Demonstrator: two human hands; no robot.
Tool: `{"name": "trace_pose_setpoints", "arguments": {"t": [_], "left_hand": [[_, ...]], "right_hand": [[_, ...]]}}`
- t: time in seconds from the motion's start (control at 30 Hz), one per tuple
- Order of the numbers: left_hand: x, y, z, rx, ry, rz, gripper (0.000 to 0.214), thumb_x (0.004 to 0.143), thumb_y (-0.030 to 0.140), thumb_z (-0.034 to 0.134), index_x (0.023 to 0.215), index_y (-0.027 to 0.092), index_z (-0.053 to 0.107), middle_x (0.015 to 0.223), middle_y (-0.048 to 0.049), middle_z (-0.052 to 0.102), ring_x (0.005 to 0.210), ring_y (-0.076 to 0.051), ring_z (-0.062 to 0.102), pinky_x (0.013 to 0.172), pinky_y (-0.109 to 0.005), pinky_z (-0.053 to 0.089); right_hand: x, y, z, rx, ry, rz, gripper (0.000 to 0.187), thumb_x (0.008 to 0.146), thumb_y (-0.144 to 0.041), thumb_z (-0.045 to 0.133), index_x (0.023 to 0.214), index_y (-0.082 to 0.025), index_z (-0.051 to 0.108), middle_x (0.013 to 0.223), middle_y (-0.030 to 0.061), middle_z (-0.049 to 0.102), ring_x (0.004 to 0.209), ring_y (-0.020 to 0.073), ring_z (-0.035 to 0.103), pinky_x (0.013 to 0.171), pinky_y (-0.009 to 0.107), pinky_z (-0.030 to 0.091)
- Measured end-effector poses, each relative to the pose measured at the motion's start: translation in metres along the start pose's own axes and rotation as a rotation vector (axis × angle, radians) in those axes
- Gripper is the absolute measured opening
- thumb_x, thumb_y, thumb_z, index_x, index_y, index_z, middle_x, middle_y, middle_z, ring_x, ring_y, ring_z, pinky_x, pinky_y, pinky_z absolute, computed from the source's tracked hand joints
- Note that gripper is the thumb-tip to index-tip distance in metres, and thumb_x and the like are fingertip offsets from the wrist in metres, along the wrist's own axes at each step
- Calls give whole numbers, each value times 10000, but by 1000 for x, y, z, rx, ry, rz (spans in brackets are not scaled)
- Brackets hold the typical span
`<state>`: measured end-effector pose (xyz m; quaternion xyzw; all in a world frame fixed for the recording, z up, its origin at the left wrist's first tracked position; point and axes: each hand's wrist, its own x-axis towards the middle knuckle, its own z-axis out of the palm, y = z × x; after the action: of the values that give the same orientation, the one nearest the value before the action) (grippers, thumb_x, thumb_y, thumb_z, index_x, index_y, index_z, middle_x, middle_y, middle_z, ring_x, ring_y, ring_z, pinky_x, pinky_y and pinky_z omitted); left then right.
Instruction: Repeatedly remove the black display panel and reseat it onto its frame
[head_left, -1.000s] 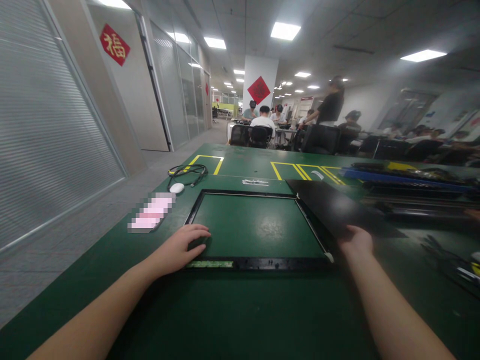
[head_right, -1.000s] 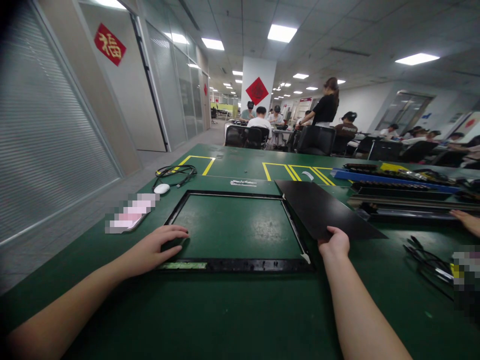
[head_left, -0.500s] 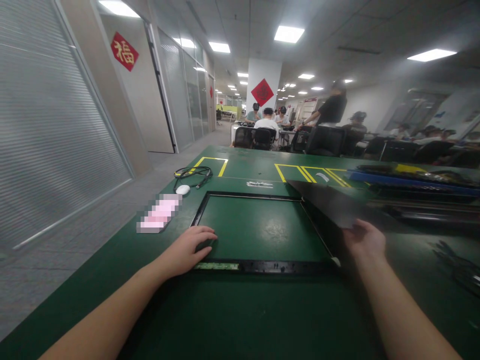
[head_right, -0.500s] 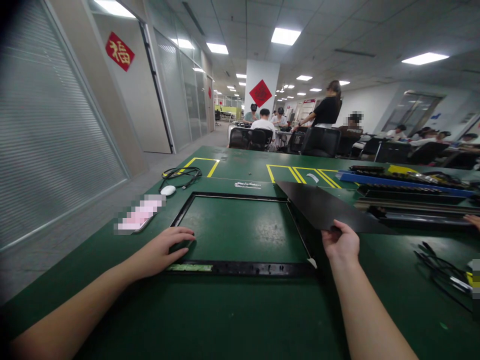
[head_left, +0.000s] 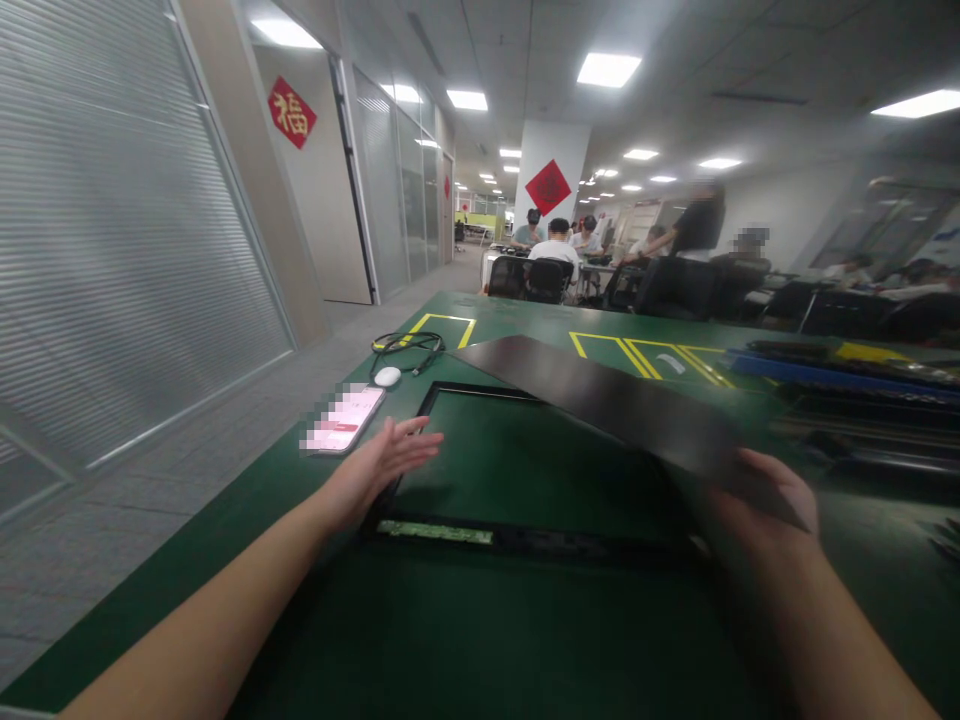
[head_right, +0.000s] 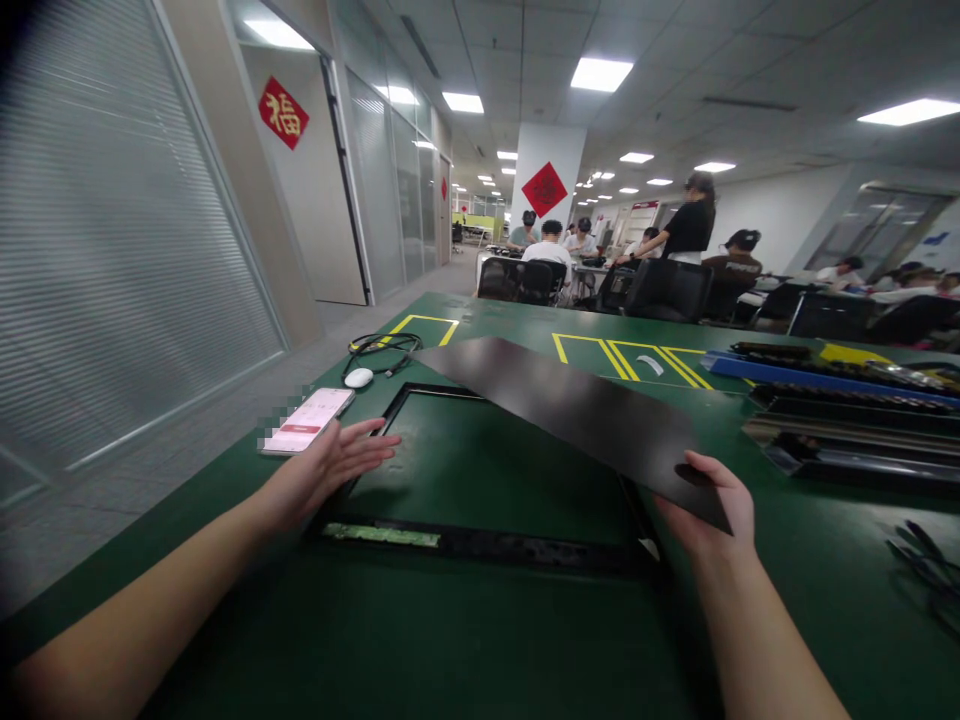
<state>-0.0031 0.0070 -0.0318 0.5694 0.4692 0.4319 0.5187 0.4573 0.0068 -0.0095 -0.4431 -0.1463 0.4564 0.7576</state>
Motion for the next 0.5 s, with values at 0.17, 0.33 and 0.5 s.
{"name": "trace_pose_setpoints", "arguments": {"t": [0.17, 0.33, 0.5], "left_hand": [[-4, 17, 3, -358, 24, -30, 822, 948, 704, 210, 1496, 136, 439, 1370, -194, 654, 1262, -309, 620, 1105, -486, 438], [-9, 22, 1, -315, 126, -9, 659, 898, 569, 461, 1413, 168, 551, 1223, -133, 733, 1129, -330, 685, 940, -484, 560], [-11, 19, -8, -310, 136, -40, 670, 759, 418, 609, 1390, 193, 585, 1172, -105, 749, 971, -305, 724, 800, -421, 589]], "right_hand": [[-2, 0, -1, -64, 131, 71, 163, 727, -76, 553, 770, -217, 622, 697, 30, 651, 584, 191, 617, 622, 384, 596], [6, 9, -18, -205, 197, -53, 212, 701, -14, 627, 785, -207, 656, 674, 0, 668, 562, 149, 622, 548, 265, 556], [7, 13, -18, -261, 146, 119, 208, 726, -28, 636, 822, -209, 670, 664, 10, 692, 529, 180, 651, 493, 288, 574]]}}
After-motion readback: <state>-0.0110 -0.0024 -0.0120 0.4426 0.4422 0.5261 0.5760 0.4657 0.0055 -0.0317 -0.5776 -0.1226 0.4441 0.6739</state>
